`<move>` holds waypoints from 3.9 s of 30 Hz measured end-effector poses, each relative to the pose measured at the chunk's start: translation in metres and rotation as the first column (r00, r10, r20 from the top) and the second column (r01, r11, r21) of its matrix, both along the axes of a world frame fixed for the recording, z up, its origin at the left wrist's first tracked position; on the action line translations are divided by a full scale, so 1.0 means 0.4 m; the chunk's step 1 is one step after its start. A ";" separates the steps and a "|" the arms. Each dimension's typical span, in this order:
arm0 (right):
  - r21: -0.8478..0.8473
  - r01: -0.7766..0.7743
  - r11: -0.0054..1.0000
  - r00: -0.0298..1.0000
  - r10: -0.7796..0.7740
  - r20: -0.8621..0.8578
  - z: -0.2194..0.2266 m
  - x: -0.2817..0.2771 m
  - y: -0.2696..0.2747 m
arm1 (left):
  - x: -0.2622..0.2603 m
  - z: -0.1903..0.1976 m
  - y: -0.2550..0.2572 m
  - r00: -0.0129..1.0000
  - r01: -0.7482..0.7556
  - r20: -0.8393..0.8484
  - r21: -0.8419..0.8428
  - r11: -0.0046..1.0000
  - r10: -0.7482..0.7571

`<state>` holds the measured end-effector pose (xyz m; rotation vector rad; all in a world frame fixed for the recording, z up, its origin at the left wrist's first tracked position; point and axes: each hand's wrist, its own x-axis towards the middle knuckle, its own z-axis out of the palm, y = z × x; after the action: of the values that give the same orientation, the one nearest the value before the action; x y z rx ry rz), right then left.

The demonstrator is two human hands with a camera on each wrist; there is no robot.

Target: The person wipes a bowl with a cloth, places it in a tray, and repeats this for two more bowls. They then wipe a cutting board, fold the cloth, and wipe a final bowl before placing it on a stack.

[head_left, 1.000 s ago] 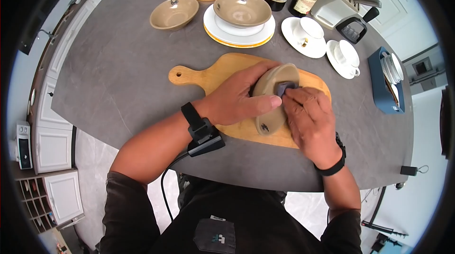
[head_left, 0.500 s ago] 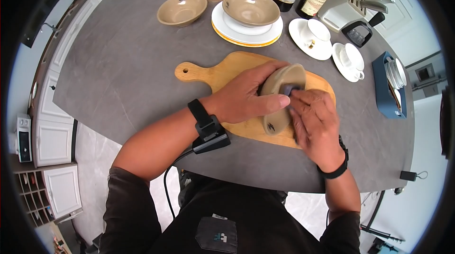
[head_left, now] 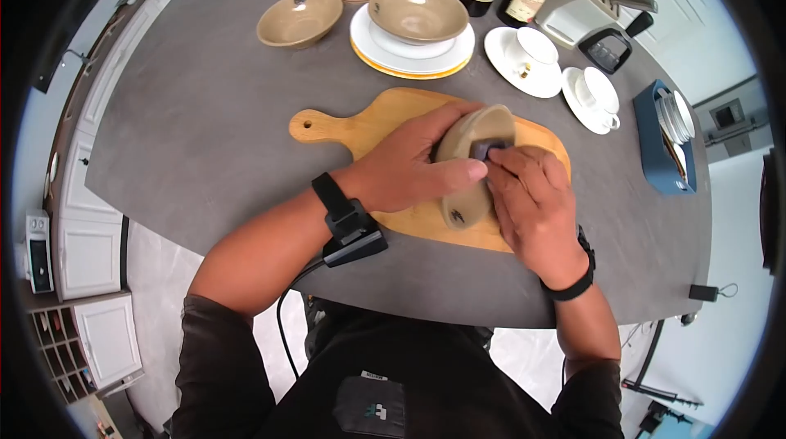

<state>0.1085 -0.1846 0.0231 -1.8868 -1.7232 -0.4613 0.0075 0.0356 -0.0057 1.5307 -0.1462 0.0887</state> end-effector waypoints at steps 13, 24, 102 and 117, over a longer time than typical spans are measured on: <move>0.018 -0.062 0.998 0.988 0.064 -0.140 0.002 -0.007 -0.007 | 0.006 -0.017 -0.001 0.997 -0.010 0.072 -0.029 1.000 0.012; -0.167 -0.265 0.950 0.845 0.145 -0.514 0.030 -0.001 -0.022 | 0.000 0.004 0.002 1.000 -0.002 0.012 0.012 1.000 0.001; 0.204 0.239 0.949 -0.358 0.281 -0.890 0.029 -0.037 -0.014 | -0.011 0.003 0.002 0.998 -0.004 0.065 -0.053 0.999 0.007; 0.105 -0.085 0.991 0.967 0.108 -0.229 0.100 0.005 -0.003 | 0.002 -0.004 -0.001 0.997 -0.004 0.071 -0.033 0.999 0.007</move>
<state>0.1104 -0.1858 0.0630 -1.7074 -1.6001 -0.2653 0.0082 0.0350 -0.0073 1.4962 -0.1958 0.1491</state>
